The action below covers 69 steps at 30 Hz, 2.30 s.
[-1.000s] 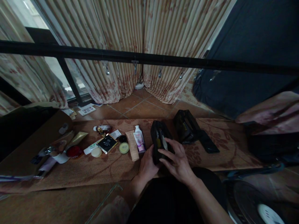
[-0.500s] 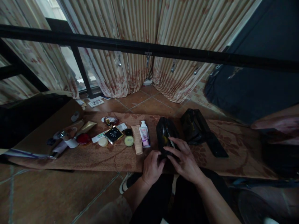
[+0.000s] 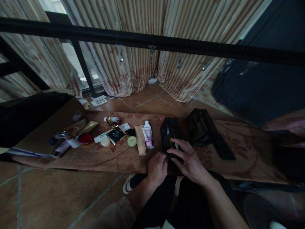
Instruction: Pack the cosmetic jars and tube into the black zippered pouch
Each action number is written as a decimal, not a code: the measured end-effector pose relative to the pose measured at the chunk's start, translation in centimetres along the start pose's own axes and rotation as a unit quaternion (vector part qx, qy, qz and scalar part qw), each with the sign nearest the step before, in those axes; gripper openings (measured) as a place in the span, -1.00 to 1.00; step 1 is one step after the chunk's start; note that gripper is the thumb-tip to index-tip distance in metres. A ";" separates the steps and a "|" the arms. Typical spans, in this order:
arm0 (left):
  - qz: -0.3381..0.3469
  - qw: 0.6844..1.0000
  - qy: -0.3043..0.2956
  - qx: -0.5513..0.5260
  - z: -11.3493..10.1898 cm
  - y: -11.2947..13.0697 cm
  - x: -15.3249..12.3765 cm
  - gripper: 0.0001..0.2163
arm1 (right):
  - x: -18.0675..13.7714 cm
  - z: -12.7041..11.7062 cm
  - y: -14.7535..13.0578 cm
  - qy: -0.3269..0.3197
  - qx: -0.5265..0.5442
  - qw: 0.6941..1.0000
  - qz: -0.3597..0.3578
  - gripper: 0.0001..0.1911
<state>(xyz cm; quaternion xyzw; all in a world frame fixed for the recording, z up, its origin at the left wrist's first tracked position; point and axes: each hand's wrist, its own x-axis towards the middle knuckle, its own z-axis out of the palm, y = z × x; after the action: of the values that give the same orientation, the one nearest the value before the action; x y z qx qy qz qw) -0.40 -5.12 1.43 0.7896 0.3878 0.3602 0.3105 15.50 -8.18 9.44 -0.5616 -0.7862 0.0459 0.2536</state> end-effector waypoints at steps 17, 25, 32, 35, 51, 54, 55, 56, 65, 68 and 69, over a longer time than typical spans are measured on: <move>-0.043 0.995 0.045 -0.074 -0.7 1.1 0.4 -0.83 | 0.4 1.0 0.6 0.025 -0.001 0.999 0.028 -0.88; -0.046 0.995 0.038 -0.080 -0.1 1.1 1.6 -0.89 | 0.4 1.3 0.8 0.025 -0.016 0.999 0.030 -0.87; -0.045 0.990 0.042 -0.125 -0.3 1.2 1.7 -0.86 | 0.4 -0.2 0.6 -0.030 -0.038 0.999 0.008 -0.76; -0.067 0.985 0.034 -0.157 -0.2 1.2 1.6 -0.86 | 0.6 -0.5 0.7 -0.027 -0.040 0.999 -0.004 -0.80; -0.093 0.985 0.067 -0.130 0.4 2.3 1.0 -0.86 | 0.4 1.3 1.2 0.010 -0.015 1.000 0.018 -0.85; -0.095 0.987 0.063 -0.113 0.4 2.4 1.0 -0.87 | 0.3 1.5 1.1 0.017 -0.018 0.999 0.024 -0.85; -0.095 0.988 0.062 -0.108 0.4 2.4 1.0 -0.87 | 0.3 1.5 1.1 0.020 -0.019 0.999 0.024 -0.85; -0.095 0.988 0.062 -0.105 0.4 2.4 1.0 -0.86 | 0.3 1.6 1.1 0.022 -0.021 0.999 0.023 -0.85; -0.111 0.985 0.052 -0.118 1.1 1.8 1.1 -0.92 | 0.1 2.1 1.2 0.036 -0.031 0.999 0.022 -0.85; -0.107 0.988 0.057 -0.097 1.2 1.6 1.2 -0.88 | 0.0 2.3 1.3 0.041 -0.031 0.998 0.022 -0.86; -0.102 0.989 0.058 -0.090 1.2 1.6 1.3 -0.87 | 0.0 2.4 1.2 0.045 -0.032 0.998 0.023 -0.86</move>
<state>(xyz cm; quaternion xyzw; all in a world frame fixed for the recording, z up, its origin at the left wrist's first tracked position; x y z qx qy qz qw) 1.72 -5.08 2.45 0.6924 0.4501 0.4053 0.3921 15.49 -7.21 6.95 -0.5891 -0.7617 0.0016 0.2697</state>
